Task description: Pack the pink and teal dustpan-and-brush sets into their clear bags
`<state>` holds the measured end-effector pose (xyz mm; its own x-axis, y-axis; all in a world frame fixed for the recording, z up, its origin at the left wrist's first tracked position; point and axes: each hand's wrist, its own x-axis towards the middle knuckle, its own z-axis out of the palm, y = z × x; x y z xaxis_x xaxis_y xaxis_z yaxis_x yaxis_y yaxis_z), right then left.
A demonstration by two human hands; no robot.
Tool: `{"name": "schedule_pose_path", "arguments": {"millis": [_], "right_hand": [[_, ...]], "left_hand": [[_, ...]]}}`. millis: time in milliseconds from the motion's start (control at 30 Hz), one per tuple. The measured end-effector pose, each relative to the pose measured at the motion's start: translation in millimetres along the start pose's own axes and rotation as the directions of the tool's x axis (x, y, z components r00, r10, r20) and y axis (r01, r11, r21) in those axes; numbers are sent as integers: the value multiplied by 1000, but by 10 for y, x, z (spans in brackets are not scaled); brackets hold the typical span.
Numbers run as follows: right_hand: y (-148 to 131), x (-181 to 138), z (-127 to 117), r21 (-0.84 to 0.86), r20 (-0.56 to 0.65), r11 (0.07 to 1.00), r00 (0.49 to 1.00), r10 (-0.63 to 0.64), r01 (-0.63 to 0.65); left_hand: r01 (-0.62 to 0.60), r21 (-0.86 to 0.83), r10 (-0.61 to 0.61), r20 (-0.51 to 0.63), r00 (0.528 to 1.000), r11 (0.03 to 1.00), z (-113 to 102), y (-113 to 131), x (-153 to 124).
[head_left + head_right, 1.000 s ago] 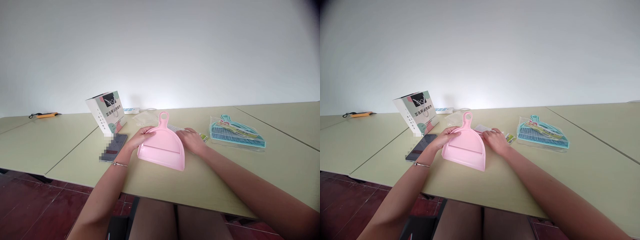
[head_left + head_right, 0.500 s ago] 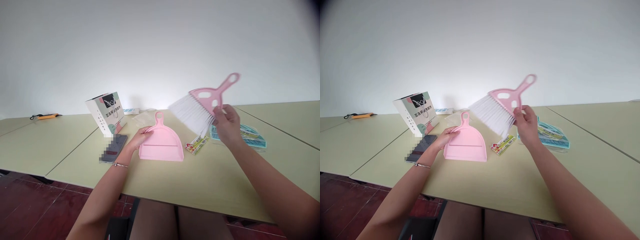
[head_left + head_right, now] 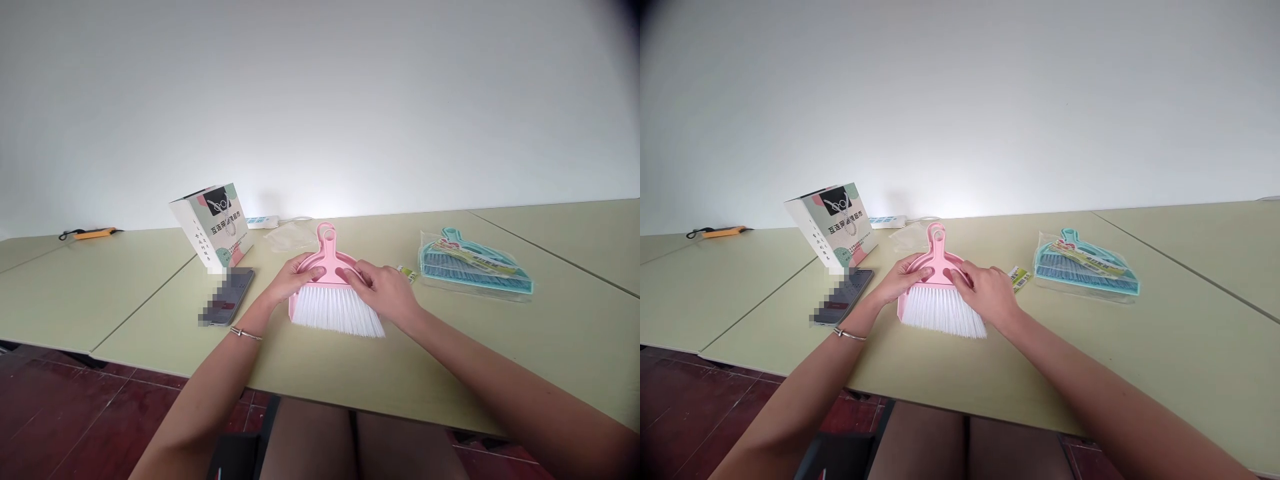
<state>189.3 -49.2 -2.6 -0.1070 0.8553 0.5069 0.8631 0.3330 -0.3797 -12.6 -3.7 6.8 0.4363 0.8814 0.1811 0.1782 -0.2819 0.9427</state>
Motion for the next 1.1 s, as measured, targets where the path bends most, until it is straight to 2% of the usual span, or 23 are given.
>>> {"name": "schedule_pose_path", "arguments": {"millis": [167, 267, 333, 367, 433, 500, 600, 833, 967, 1100], "right_hand": [[16, 27, -38, -141, -41, 985, 993, -109, 102], [70, 57, 14, -127, -124, 991, 990, -59, 43], [116, 70, 63, -20, -167, 1000, 986, -8, 5], [137, 73, 85, 66, -154, 998, 988, 16, -6], [162, 70, 116, 260, -42, 965, 998, 43, -31], [161, 56, 127, 428, 80, 903, 997, 11, -45], [119, 35, 112, 567, 130, 823, 989, -65, -21], [29, 24, 90, 606, 170, 794, 983, -69, -49], [22, 6, 128, 620, 174, 775, 985, 21, -126], [21, 21, 91, 639, 256, 746, 966, 24, -188]], "left_hand": [[-41, 51, 40, 14, 999, 998, 35, 54, -21], [-58, 56, 58, 0, 998, 997, 63, 37, -16], [-58, 45, 58, -3, 998, 997, 83, 15, -10], [-57, 37, 57, -7, 998, 998, 92, 5, -8], [-59, 30, 59, -13, 998, 998, 103, -10, -4], [-65, 39, 65, -11, 998, 997, 102, -11, -6], [-67, 66, 65, 30, 997, 996, 83, 8, -17], [-37, 73, 31, 72, 997, 997, 43, 63, -30], [-31, 55, 28, 50, 998, 998, 37, 32, -26], [-42, 61, 39, 60, 997, 997, 51, 19, -27]]}}
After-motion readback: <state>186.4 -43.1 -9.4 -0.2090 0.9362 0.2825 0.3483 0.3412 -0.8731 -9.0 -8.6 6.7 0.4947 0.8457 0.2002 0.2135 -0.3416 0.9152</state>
